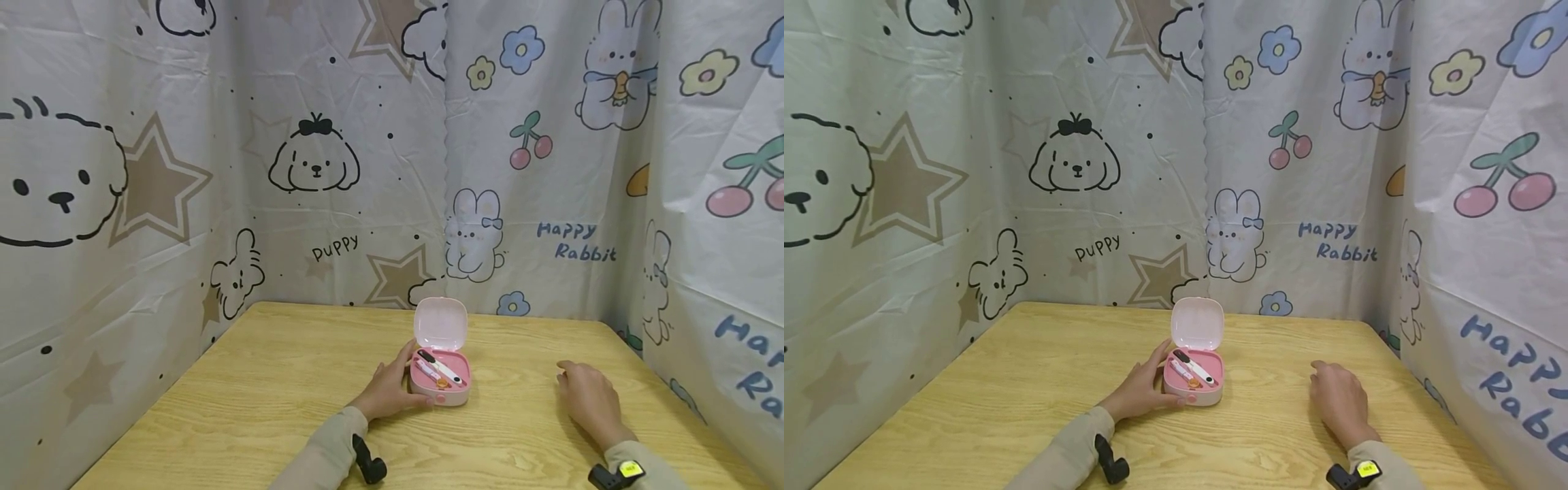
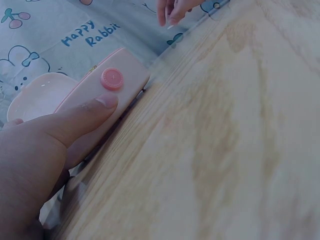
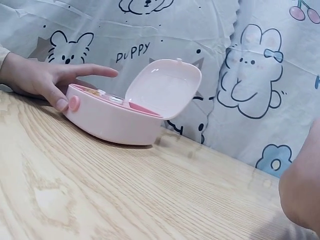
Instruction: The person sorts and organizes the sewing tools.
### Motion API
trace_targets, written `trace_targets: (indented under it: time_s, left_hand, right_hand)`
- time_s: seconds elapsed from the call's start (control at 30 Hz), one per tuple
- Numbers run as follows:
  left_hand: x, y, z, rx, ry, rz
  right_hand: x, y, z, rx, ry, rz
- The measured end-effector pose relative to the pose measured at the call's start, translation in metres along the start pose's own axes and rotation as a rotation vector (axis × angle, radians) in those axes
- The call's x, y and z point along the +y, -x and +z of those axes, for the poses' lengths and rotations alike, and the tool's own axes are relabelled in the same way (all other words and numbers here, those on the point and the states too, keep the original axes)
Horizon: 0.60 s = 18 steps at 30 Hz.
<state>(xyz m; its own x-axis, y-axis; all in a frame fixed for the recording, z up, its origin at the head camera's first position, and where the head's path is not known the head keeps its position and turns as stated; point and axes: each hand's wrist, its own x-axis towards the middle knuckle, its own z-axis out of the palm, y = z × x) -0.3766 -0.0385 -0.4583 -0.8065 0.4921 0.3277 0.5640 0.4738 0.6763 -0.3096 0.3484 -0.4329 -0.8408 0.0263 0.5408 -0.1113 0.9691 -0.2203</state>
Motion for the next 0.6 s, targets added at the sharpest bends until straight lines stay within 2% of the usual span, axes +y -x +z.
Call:
trace_targets:
  time_s: [0.2, 0.6]
  left_hand:
    - [0.001, 0.0, 0.001, -0.007, 0.003, -0.025]
    - [0.001, 0.0, 0.0, -0.006, 0.009, -0.026]
  right_hand:
    - [-0.009, -0.002, 0.003, 0.028, -0.002, -0.042]
    - [-0.04, -0.013, 0.003, 0.062, -0.039, -0.098]
